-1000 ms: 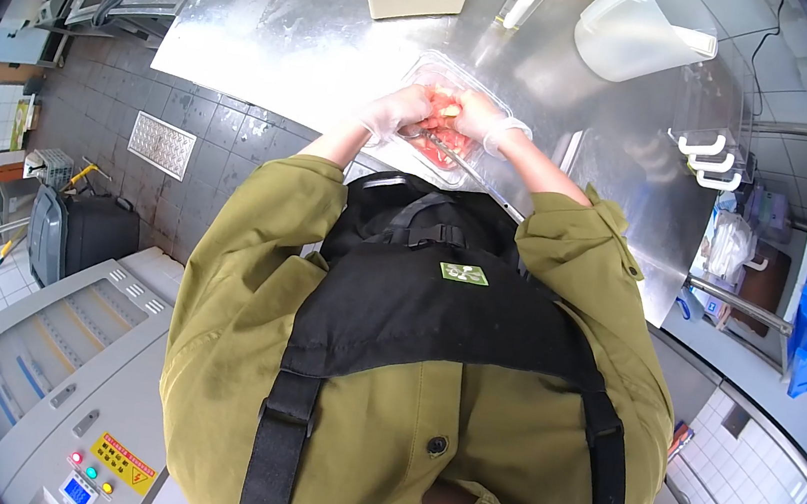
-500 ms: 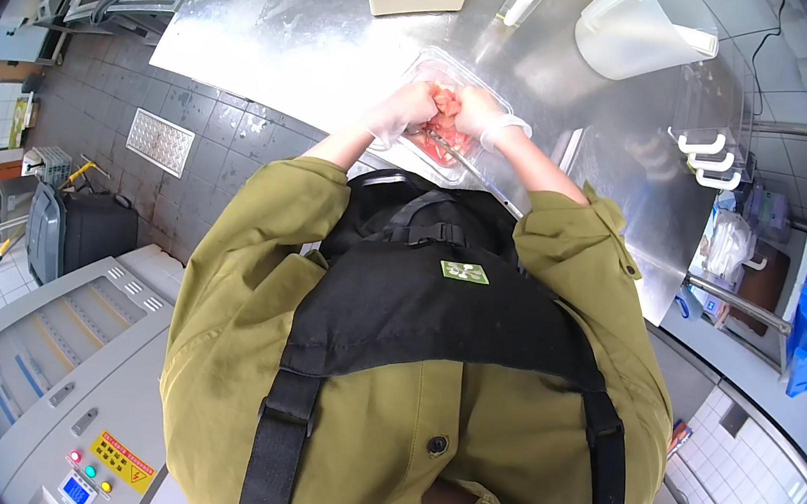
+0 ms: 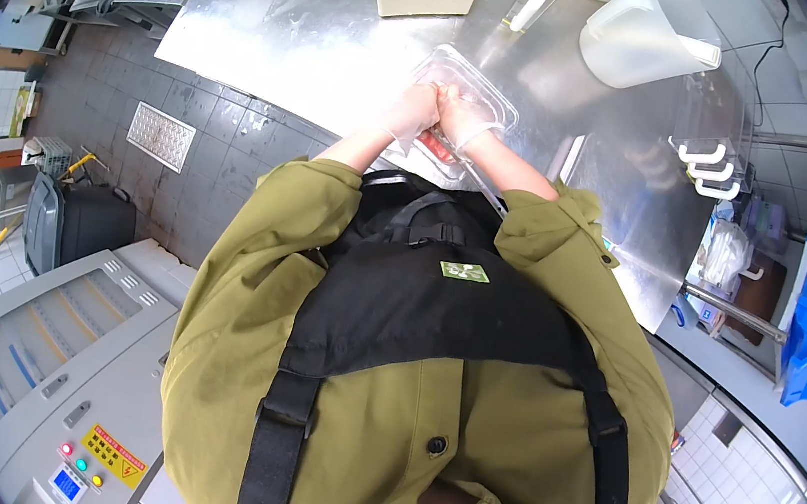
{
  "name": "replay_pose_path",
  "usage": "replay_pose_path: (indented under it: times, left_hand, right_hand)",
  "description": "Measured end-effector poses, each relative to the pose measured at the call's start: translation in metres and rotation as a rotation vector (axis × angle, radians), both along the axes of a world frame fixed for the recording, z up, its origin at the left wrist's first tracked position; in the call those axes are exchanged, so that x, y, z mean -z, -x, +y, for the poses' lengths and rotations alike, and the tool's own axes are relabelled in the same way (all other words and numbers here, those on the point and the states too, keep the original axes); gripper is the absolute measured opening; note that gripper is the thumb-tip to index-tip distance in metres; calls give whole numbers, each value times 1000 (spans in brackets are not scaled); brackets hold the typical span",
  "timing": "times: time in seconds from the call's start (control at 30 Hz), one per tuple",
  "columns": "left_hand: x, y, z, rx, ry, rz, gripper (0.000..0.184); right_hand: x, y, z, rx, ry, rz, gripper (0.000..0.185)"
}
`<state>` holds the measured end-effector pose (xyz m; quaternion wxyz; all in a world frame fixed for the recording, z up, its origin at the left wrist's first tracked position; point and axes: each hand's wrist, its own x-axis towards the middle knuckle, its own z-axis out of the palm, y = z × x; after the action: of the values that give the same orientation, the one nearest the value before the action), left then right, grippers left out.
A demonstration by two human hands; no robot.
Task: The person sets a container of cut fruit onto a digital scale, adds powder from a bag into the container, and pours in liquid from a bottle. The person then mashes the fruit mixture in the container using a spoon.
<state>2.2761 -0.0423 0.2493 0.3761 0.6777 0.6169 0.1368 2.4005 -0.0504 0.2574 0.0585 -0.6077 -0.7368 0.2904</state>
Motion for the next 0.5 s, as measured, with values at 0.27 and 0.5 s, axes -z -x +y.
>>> replay_pose_path:
  times: [0.27, 0.5]
  left_hand:
    - [-43, -13, -3, 145, 62, 170, 28]
    - [-17, -22, 12, 234, 99, 397, 34]
  right_hand:
    - [-4, -9, 4, -78, 44, -116, 41]
    - [4, -10, 8, 68, 171, 4, 52]
